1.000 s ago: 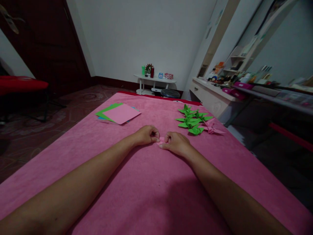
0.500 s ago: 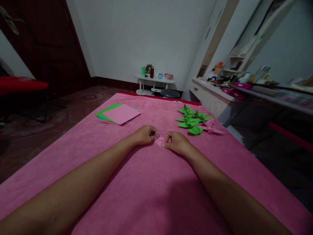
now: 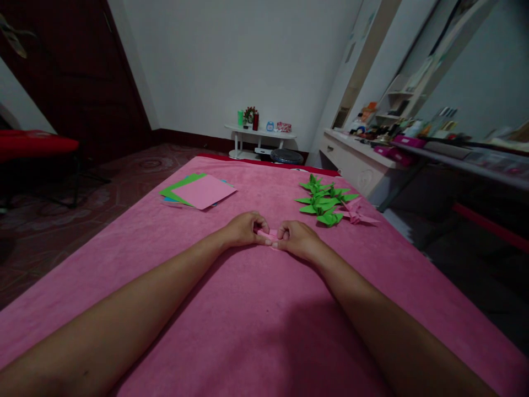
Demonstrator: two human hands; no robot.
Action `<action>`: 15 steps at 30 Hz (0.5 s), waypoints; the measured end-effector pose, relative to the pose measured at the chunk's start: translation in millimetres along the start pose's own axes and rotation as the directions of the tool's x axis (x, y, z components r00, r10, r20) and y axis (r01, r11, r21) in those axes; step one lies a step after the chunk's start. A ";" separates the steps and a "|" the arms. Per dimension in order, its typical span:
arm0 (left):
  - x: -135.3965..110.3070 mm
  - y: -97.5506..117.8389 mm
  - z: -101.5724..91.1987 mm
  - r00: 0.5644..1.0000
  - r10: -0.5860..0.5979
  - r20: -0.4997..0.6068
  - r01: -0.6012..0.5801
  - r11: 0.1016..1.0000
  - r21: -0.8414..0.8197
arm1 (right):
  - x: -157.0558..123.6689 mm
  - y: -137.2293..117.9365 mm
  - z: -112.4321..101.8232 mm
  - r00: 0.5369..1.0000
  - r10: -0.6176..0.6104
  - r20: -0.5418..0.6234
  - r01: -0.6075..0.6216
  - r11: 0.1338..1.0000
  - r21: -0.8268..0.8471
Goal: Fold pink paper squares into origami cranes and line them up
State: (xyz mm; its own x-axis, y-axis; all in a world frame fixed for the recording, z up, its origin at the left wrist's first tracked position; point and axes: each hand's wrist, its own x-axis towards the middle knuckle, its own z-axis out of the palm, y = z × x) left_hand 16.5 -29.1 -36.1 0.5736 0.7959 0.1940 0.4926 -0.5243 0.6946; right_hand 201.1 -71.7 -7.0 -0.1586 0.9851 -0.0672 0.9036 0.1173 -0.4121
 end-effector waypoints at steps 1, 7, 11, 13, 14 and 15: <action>0.1 -0.2 0.1 1.000 -0.006 0.002 0.006 1.000 -0.015 | -0.2 -0.1 -0.2 1.000 0.000 -0.001 0.000 1.000 0.000; 2.3 1.2 -1.1 0.998 -0.044 0.038 0.047 0.995 -0.086 | -1.4 1.3 0.8 1.000 -0.001 -0.012 0.001 0.999 0.040; 1.3 3.4 -3.8 0.996 -0.001 0.089 0.015 0.988 -0.153 | -0.1 6.8 4.3 1.000 -0.020 -0.025 0.022 0.993 0.116; 1.0 2.7 -4.3 0.994 -0.003 0.109 0.020 0.986 -0.164 | 1.1 10.2 6.5 0.999 -0.034 -0.020 0.036 0.985 0.168; 1.0 1.9 -4.4 0.993 -0.001 0.117 0.020 0.987 -0.162 | 1.7 11.7 7.6 0.999 -0.041 -0.015 0.043 0.980 0.194; 1.2 1.0 -4.4 0.992 0.006 0.123 0.013 0.987 -0.159 | 2.2 13.0 8.6 0.999 -0.047 -0.013 0.049 0.974 0.220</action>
State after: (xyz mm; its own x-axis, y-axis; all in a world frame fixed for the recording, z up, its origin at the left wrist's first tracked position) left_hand 14.8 -27.3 -32.2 0.6529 0.7492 0.1117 0.3898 -0.4588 0.7985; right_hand 209.1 -69.1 -20.4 -0.1956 0.9800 -0.0355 0.7847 0.1347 -0.6051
